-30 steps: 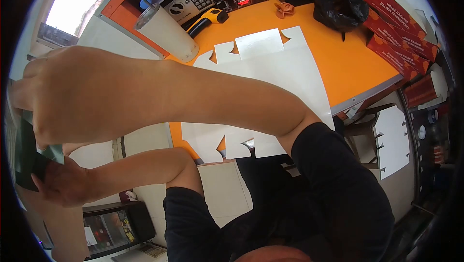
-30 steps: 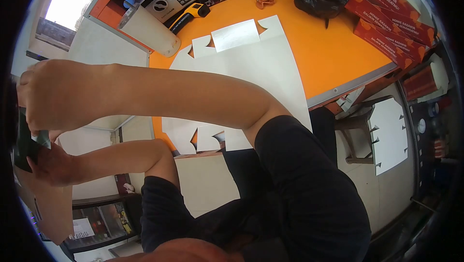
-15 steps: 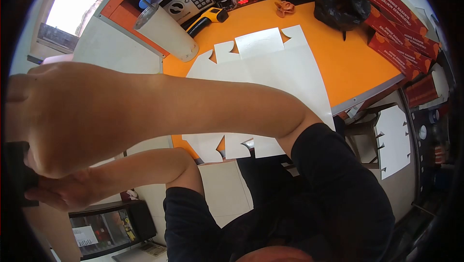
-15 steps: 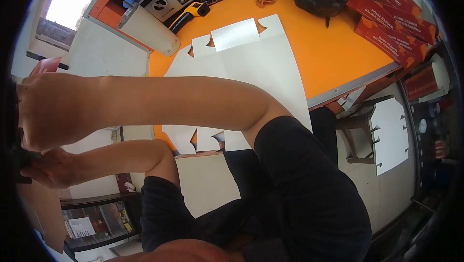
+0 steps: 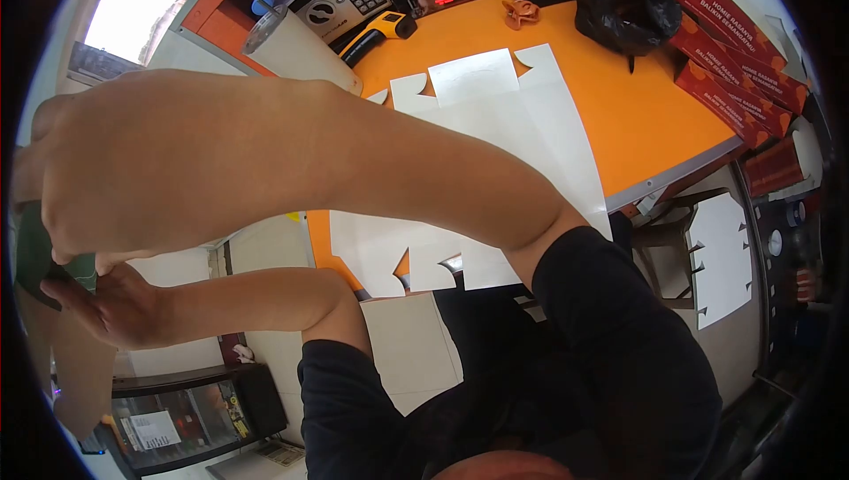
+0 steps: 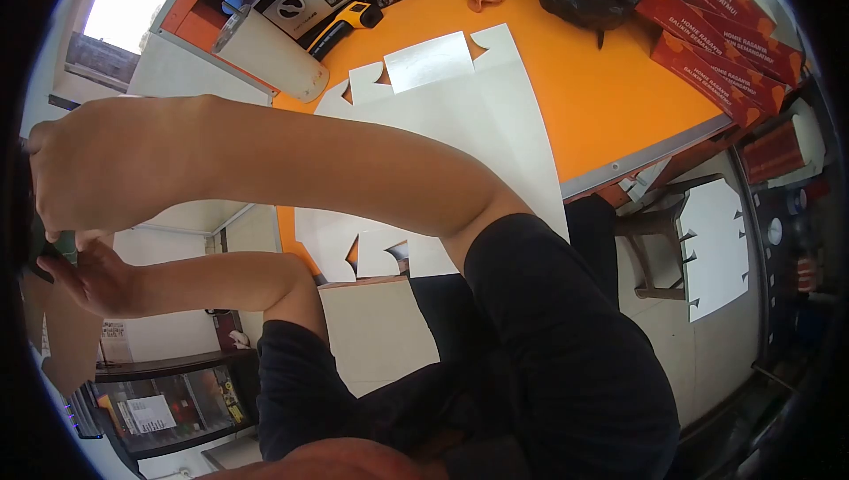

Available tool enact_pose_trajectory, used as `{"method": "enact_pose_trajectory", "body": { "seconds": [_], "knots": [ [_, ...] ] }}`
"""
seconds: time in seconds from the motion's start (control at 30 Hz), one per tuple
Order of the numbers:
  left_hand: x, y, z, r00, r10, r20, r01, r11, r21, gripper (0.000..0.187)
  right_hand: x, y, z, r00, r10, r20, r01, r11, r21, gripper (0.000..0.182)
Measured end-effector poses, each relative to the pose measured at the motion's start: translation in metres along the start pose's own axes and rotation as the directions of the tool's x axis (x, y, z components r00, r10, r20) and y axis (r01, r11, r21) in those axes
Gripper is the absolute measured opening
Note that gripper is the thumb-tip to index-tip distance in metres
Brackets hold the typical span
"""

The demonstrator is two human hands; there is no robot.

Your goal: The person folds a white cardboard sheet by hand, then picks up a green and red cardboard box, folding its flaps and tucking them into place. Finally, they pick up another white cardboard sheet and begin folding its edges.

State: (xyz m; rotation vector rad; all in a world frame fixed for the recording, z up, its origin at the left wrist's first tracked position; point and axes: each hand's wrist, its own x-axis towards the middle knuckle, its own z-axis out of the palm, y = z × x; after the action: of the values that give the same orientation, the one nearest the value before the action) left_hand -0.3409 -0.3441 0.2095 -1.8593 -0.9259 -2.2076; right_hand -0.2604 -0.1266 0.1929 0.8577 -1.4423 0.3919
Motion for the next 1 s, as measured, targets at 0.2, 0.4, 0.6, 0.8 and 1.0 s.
{"method": "enact_pose_trajectory", "body": {
  "seconds": [0.2, 0.4, 0.6, 0.8, 1.0],
  "knots": [
    [0.007, -0.007, 0.023, 0.994, -0.006, -0.112, 0.014, 0.997, 0.076, 0.039, 0.004, -0.009, -0.001, 0.999, -0.010, 0.039, 0.021, 0.956, -0.294, 0.010],
    [0.011, -0.014, 0.027, 0.997, -0.059, 0.052, 0.063, 0.995, -0.072, 0.040, 0.004, -0.001, 0.011, 0.987, -0.045, -0.157, 0.003, 0.966, -0.257, 0.009],
    [0.011, -0.020, 0.043, 1.000, -0.011, -0.018, 0.015, 0.979, 0.201, 0.039, 0.007, 0.007, 0.027, 0.929, -0.008, -0.371, -0.080, 0.972, -0.221, 0.009],
    [0.013, -0.019, 0.033, 0.986, 0.027, -0.165, 0.020, 0.961, 0.276, 0.036, 0.002, 0.004, 0.029, 0.928, -0.009, -0.374, -0.057, 0.985, -0.165, 0.010],
    [0.007, -0.015, 0.020, 0.981, 0.030, -0.191, 0.015, 0.973, 0.231, 0.035, 0.008, 0.006, 0.051, 0.870, -0.014, -0.492, -0.086, 0.980, -0.179, 0.009]
  ]
}}
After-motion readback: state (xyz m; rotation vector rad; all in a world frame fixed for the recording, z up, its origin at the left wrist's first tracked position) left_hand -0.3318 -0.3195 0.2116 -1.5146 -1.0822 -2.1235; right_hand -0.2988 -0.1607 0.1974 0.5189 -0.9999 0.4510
